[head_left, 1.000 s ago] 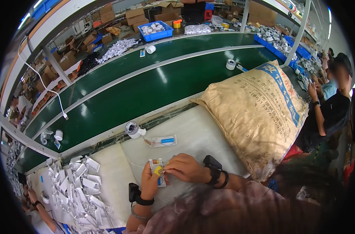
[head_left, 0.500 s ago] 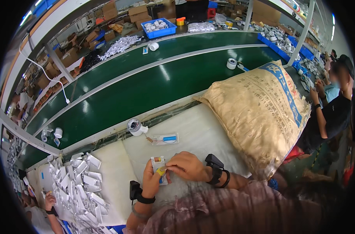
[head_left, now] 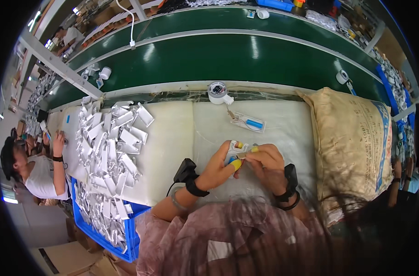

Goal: The recorder is assembling small electronic components by attaching plastic parts and applying adhesive labels at a factory workbench.

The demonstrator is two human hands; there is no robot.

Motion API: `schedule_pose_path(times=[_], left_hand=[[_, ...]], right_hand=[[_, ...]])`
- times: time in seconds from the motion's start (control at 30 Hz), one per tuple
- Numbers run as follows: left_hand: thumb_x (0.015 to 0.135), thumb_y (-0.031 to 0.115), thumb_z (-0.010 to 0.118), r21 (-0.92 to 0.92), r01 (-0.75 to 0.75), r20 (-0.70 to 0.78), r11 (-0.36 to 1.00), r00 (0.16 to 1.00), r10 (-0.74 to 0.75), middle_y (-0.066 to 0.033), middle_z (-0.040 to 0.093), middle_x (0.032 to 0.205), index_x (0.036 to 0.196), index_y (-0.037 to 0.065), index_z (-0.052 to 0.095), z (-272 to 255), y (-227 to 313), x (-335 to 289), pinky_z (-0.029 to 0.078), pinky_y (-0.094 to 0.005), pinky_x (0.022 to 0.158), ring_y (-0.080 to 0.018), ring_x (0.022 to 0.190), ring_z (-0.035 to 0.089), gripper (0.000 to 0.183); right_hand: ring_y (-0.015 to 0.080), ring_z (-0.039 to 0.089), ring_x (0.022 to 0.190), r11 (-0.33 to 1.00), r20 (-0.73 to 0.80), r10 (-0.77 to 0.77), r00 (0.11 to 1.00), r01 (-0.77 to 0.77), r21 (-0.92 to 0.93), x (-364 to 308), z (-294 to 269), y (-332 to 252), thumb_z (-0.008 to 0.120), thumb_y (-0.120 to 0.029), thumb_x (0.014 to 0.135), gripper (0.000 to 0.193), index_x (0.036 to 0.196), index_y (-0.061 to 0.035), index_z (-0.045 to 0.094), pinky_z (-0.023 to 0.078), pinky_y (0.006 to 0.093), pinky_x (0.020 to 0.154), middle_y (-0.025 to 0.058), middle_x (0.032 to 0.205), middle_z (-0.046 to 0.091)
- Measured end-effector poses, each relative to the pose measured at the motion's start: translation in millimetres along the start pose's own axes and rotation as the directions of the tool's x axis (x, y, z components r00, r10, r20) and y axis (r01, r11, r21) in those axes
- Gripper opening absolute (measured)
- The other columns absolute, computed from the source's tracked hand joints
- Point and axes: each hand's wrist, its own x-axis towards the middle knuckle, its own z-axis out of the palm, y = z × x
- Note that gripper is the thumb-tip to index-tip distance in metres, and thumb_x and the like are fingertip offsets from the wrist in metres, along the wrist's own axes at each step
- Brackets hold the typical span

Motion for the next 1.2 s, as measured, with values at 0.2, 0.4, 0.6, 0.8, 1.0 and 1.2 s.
schedule_pose_path(times=[0.2,0.4,0.6,0.8,1.0,1.2], left_hand=[[0.089,-0.004,0.044,0.061,-0.04,0.009,0.997,0.999,0.04,-0.0044,0.053,0.092,0.128,0.006,0.036,1.0,-1.6,-4.5,0.046,-0.0257,0.065,-0.0102,0.074,0.053,0.041],[0.082,-0.004,0.046,0.054,-0.102,0.059,0.993,0.993,0.099,-0.0083,0.054,0.104,0.128,0.004,0.036,-1.7,-8.2,-2.3,0.053,-0.0262,0.063,-0.0111,0.08,0.056,0.048],[0.089,-0.005,0.045,0.062,-0.083,0.025,0.995,0.996,0.082,-0.0048,0.05,0.097,0.128,0.005,0.035,1.7,-4.4,-5.5,0.046,-0.0256,0.067,-0.0098,0.079,0.051,0.042],[0.089,-0.005,0.046,0.116,-0.095,0.039,0.989,0.995,0.091,-0.0045,0.05,0.103,0.129,0.005,0.035,3.5,-3.5,-3.8,0.049,-0.0249,0.069,-0.0087,0.084,0.05,0.043],[0.088,-0.005,0.047,0.193,-0.109,0.009,0.975,0.994,0.109,-0.0034,0.052,0.1,0.127,0.004,0.038,2.8,-6.6,-5.8,0.048,-0.0243,0.069,-0.0086,0.083,0.051,0.041],[0.088,-0.004,0.048,0.276,-0.161,-0.017,0.948,0.985,0.172,-0.0042,0.053,0.097,0.125,0.003,0.039,3.7,-8.8,-6.7,0.047,-0.0243,0.067,-0.0088,0.08,0.052,0.039]], right_hand=[[0.0257,0.057,0.079,0.998,0.039,-0.056,0.998,0.055,0.032,-3.0,4.7,1.0,0.074,0.003,0.071,0.023,0.091,-0.0068,0.068,0.047,0.0333,0.065,0.0084,0.087,0.059],[0.0259,0.057,0.079,0.999,0.029,-0.046,0.999,0.046,0.014,-3.6,3.5,-0.2,0.074,0.004,0.069,0.025,0.091,-0.0065,0.068,0.046,0.0333,0.065,0.0082,0.087,0.059],[0.0248,0.057,0.072,0.999,-0.01,-0.022,1.0,0.022,0.032,-4.4,9.3,1.7,0.074,0.002,0.067,0.026,0.09,-0.0096,0.069,0.045,0.0332,0.063,0.0064,0.084,0.059],[0.0253,0.058,0.077,0.999,0.005,-0.034,0.999,0.034,0.016,-5.3,4.7,2.3,0.075,0.004,0.068,0.025,0.09,-0.0064,0.069,0.047,0.0328,0.065,0.0081,0.085,0.059],[0.0266,0.057,0.078,0.997,-0.009,-0.078,0.997,0.078,-0.027,-3.3,7.6,2.3,0.075,0.004,0.068,0.024,0.089,-0.0061,0.068,0.047,0.034,0.068,0.0077,0.086,0.059],[0.0265,0.057,0.078,0.997,0.022,-0.079,0.997,0.078,0.027,-4.5,6.4,2.4,0.075,0.004,0.068,0.024,0.089,-0.0057,0.068,0.047,0.0339,0.067,0.0082,0.085,0.059]])
